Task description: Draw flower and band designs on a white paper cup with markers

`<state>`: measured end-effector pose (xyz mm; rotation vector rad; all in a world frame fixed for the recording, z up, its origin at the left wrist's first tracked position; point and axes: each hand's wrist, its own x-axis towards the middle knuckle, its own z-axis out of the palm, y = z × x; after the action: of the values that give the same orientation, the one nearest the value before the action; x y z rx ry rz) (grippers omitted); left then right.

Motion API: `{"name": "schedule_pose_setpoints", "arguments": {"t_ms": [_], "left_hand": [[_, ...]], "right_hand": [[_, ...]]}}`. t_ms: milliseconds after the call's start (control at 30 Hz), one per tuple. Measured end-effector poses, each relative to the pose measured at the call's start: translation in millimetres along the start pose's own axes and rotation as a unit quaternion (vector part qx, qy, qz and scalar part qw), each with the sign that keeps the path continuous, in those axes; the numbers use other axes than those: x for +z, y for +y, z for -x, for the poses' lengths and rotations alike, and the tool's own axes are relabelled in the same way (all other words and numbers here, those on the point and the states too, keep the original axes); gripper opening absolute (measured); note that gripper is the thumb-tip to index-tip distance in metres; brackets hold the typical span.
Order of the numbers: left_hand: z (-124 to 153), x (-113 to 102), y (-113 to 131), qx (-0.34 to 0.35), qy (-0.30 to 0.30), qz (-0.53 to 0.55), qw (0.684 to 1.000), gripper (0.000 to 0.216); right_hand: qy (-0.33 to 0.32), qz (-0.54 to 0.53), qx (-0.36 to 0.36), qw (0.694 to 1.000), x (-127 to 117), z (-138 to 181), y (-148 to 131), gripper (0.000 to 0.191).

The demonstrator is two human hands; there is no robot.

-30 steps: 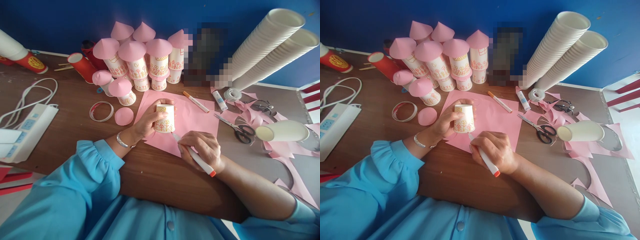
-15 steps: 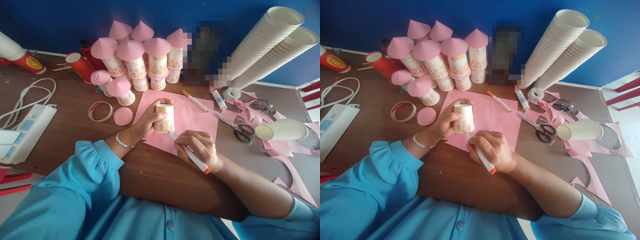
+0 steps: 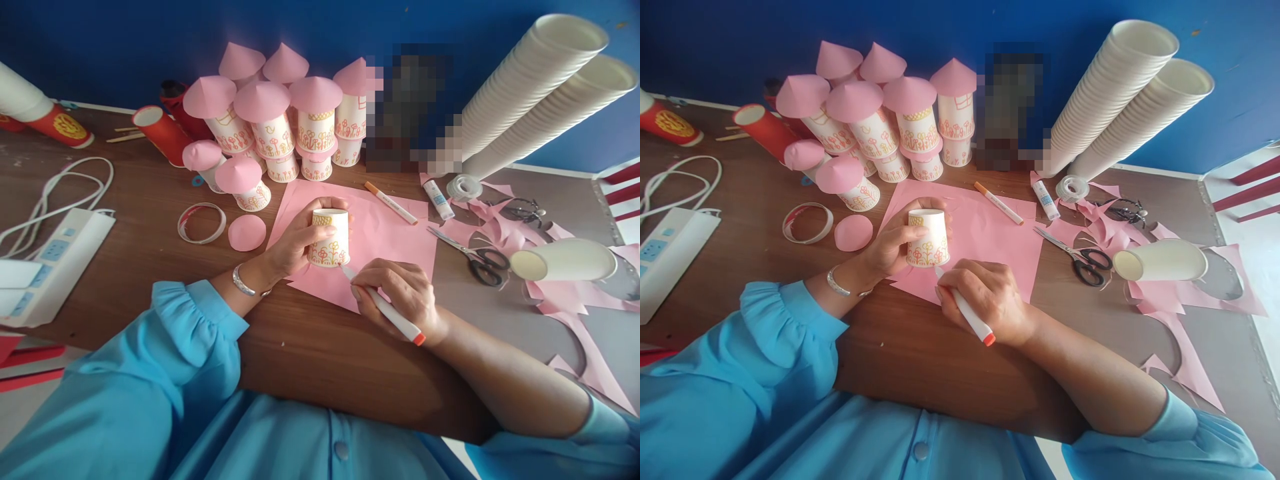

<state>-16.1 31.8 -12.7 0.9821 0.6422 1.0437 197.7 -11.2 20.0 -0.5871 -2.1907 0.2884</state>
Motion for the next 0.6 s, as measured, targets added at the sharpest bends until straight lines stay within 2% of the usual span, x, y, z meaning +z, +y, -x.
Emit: {"name": "schedule_pose_setpoints", "arguments": {"t_ms": [600], "left_hand": [[0.2,-0.1,0.2,0.006,0.004,-0.002,1.0,0.052]], "right_hand": [[-0.007,0.004,0.006,1.0,-1.1,-0.4,0.0,0.017]]}}
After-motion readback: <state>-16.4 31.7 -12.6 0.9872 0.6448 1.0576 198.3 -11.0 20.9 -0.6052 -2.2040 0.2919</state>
